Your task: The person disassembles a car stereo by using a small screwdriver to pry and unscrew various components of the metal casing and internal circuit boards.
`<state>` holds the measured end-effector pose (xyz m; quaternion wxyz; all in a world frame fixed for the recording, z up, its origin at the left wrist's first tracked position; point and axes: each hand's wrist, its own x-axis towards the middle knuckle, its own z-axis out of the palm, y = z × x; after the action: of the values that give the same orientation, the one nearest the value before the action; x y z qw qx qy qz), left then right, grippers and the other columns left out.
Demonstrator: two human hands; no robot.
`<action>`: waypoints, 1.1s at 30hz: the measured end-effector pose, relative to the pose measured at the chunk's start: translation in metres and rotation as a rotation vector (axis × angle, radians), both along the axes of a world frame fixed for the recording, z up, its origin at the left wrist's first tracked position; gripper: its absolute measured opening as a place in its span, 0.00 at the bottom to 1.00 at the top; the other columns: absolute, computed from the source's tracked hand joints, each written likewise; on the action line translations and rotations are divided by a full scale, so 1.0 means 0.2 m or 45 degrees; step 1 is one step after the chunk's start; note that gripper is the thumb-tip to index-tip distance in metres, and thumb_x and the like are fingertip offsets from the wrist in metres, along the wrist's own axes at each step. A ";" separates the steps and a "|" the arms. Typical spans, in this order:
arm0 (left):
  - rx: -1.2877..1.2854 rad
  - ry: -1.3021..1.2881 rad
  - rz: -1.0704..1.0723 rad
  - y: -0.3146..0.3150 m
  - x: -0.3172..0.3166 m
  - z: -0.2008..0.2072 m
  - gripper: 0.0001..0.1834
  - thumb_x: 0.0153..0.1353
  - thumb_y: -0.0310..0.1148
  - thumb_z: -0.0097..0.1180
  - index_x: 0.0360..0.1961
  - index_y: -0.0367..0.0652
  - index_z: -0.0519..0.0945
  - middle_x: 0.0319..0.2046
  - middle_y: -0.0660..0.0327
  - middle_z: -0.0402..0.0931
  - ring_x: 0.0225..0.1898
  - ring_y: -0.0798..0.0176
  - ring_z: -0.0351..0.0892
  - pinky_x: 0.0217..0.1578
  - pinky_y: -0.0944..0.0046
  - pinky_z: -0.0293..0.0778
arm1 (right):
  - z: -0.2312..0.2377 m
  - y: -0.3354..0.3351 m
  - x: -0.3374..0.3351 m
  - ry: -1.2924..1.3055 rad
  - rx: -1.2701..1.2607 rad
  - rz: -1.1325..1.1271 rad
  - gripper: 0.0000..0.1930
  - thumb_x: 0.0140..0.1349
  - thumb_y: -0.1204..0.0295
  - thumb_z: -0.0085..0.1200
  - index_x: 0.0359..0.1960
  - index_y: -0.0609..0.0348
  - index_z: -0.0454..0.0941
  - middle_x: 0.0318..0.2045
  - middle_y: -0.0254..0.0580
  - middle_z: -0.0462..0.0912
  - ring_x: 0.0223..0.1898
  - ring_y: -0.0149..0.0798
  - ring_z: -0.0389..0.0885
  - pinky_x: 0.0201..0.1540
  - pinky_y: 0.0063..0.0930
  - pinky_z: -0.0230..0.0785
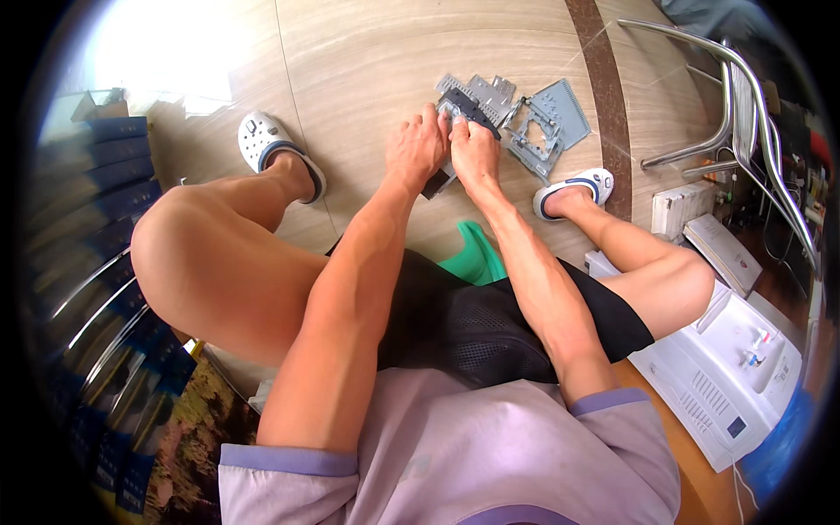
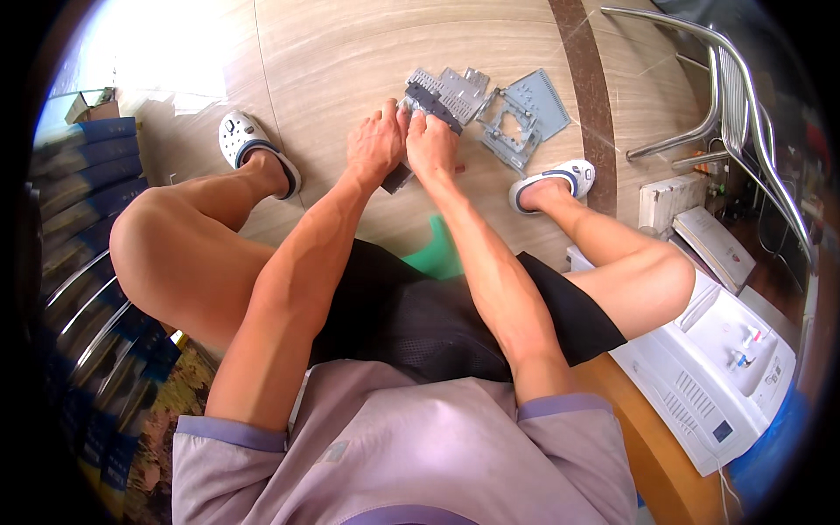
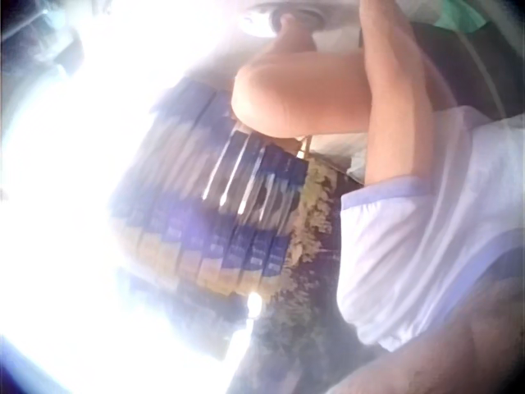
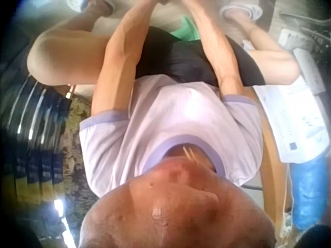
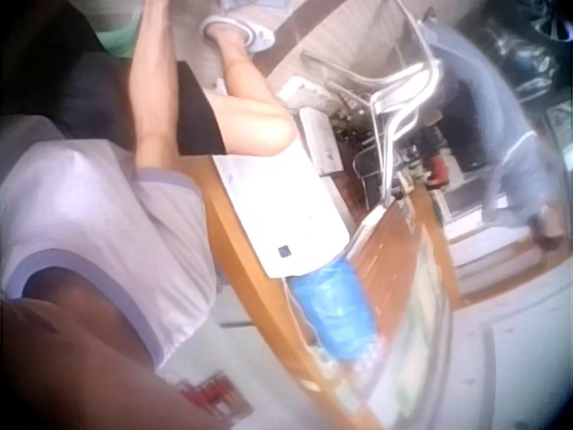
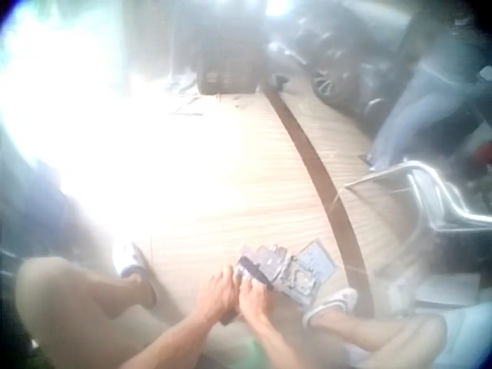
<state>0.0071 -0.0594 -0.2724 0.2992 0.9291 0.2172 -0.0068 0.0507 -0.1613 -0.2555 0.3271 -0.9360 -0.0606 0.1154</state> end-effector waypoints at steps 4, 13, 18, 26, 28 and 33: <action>0.021 -0.097 -0.064 0.02 -0.02 -0.02 0.20 0.76 0.47 0.44 0.53 0.42 0.74 0.41 0.45 0.84 0.43 0.40 0.84 0.44 0.44 0.78 | 0.00 0.00 -0.01 -0.033 -0.079 0.071 0.24 0.74 0.56 0.46 0.32 0.66 0.83 0.33 0.63 0.86 0.39 0.69 0.83 0.47 0.58 0.73; -0.003 -0.013 -0.310 0.11 -0.19 0.04 0.52 0.58 0.57 0.62 0.76 0.39 0.56 0.67 0.43 0.67 0.67 0.40 0.68 0.62 0.42 0.68 | 0.01 -0.04 -0.02 0.042 -0.091 0.207 0.21 0.72 0.60 0.46 0.39 0.69 0.82 0.38 0.67 0.85 0.45 0.71 0.82 0.54 0.60 0.71; 0.081 0.174 -0.282 0.05 -0.19 0.11 0.69 0.44 0.63 0.72 0.79 0.40 0.48 0.73 0.41 0.58 0.73 0.39 0.59 0.65 0.34 0.62 | 0.01 -0.03 -0.04 0.109 -0.179 0.204 0.21 0.72 0.60 0.45 0.38 0.69 0.83 0.40 0.66 0.86 0.47 0.69 0.83 0.55 0.58 0.73; 0.099 0.151 -0.236 -0.03 -0.10 0.09 0.55 0.57 0.51 0.64 0.78 0.38 0.49 0.72 0.40 0.58 0.72 0.36 0.60 0.65 0.33 0.60 | 0.04 -0.09 0.01 0.199 -0.136 0.295 0.20 0.71 0.59 0.47 0.37 0.67 0.83 0.39 0.67 0.85 0.46 0.68 0.84 0.54 0.57 0.74; 0.185 0.071 -0.172 -0.04 -0.10 0.04 0.71 0.42 0.62 0.74 0.79 0.39 0.48 0.71 0.39 0.58 0.71 0.36 0.61 0.63 0.29 0.61 | 0.11 -0.12 0.04 0.173 -0.071 0.384 0.21 0.70 0.59 0.48 0.36 0.68 0.82 0.36 0.66 0.85 0.43 0.68 0.84 0.51 0.57 0.74; 0.143 0.100 -0.154 -0.11 -0.04 0.05 0.71 0.38 0.54 0.76 0.79 0.37 0.48 0.68 0.38 0.61 0.67 0.34 0.65 0.61 0.32 0.64 | 0.33 -0.29 0.26 0.081 -0.125 0.582 0.19 0.71 0.58 0.48 0.38 0.65 0.81 0.37 0.65 0.84 0.44 0.66 0.83 0.47 0.54 0.75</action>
<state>-0.0011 -0.0805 -0.2618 0.2370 0.9548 0.1725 -0.0490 0.1033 -0.2203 -0.1901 0.2483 -0.9086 -0.2548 0.2188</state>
